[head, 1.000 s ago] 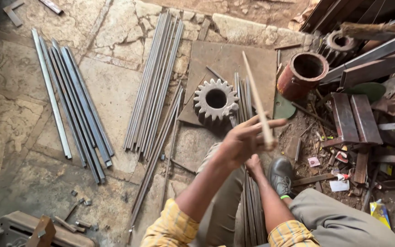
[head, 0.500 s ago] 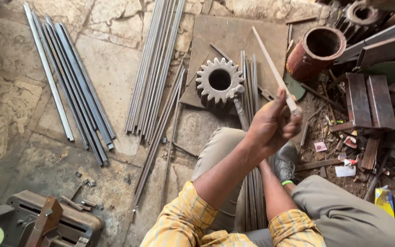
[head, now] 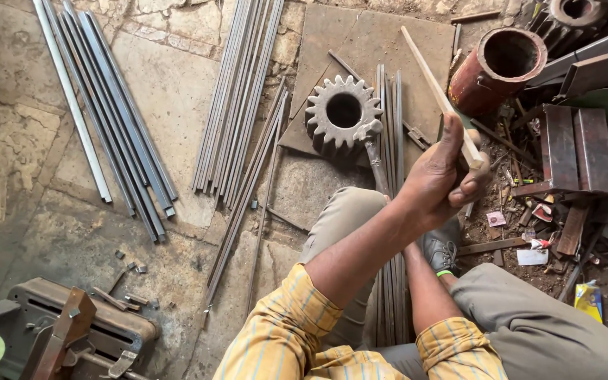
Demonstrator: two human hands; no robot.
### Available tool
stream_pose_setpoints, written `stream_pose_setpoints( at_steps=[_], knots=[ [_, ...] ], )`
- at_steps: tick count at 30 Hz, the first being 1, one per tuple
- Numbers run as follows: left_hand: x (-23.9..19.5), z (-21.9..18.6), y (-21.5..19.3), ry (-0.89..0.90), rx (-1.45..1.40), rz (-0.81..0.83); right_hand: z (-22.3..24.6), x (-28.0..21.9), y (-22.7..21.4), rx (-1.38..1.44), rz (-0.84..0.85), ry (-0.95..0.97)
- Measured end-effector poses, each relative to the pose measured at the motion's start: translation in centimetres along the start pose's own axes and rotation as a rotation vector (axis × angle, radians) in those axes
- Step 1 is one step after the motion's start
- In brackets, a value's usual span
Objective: The person straightens metal rods by placing them against a large gear on the floor and striking them with a hammer.
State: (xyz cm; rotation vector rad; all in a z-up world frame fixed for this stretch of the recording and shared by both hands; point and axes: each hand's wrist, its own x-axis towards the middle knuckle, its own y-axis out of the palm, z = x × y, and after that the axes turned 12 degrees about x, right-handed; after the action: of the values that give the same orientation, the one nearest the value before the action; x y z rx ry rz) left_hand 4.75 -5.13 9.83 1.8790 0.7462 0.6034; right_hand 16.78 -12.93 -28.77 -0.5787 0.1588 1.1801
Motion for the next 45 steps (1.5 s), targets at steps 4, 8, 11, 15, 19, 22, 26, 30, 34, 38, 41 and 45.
stream_pose_setpoints(
  at_steps=[4,8,11,15,19,22,26,30,34,38,41,45],
  knots=[
    [0.9,0.2,-3.9,0.062,0.081,0.052,0.6,0.6,-0.7,0.096,0.054,-0.057],
    [2.6,-4.1,-17.6,-0.078,0.310,-0.352,1.9,-0.5,-1.4,0.314,0.217,-0.090],
    [-0.6,-4.8,-29.7,-0.383,0.934,-0.553,2.9,-1.7,-1.3,0.459,0.265,-0.022],
    [-6.7,-1.7,-38.0,-0.459,1.336,-0.777,4.6,-1.1,-0.1,0.547,0.118,0.207],
    [-13.8,0.6,-39.0,-0.301,1.705,-0.937,7.8,0.2,-0.5,0.381,-0.048,0.083],
    [-20.7,1.5,-38.1,-0.341,1.730,-0.982,11.9,-0.6,-2.2,0.314,-0.075,-0.047],
    [-30.2,2.8,-36.2,-0.403,1.642,-0.981,15.4,-0.2,-3.1,0.224,-0.100,-0.360],
    [-37.3,3.5,-32.7,-0.472,1.485,-1.055,13.7,2.1,-2.5,-0.081,-0.218,-0.523],
    [-41.0,3.4,-29.6,-0.575,1.344,-1.121,11.3,2.3,-1.1,-0.389,-0.193,-0.208],
    [-43.0,3.9,-29.5,-0.539,1.304,-1.175,11.3,0.8,0.0,-0.284,-0.225,-0.174],
    [-44.0,5.2,-30.3,-0.495,1.230,-1.217,11.0,-0.5,-0.2,-0.302,-0.202,-0.103],
    [-41.9,5.9,-32.8,0.003,1.599,-1.143,8.7,-1.7,-1.0,-0.319,-0.184,-0.082]
  ],
)
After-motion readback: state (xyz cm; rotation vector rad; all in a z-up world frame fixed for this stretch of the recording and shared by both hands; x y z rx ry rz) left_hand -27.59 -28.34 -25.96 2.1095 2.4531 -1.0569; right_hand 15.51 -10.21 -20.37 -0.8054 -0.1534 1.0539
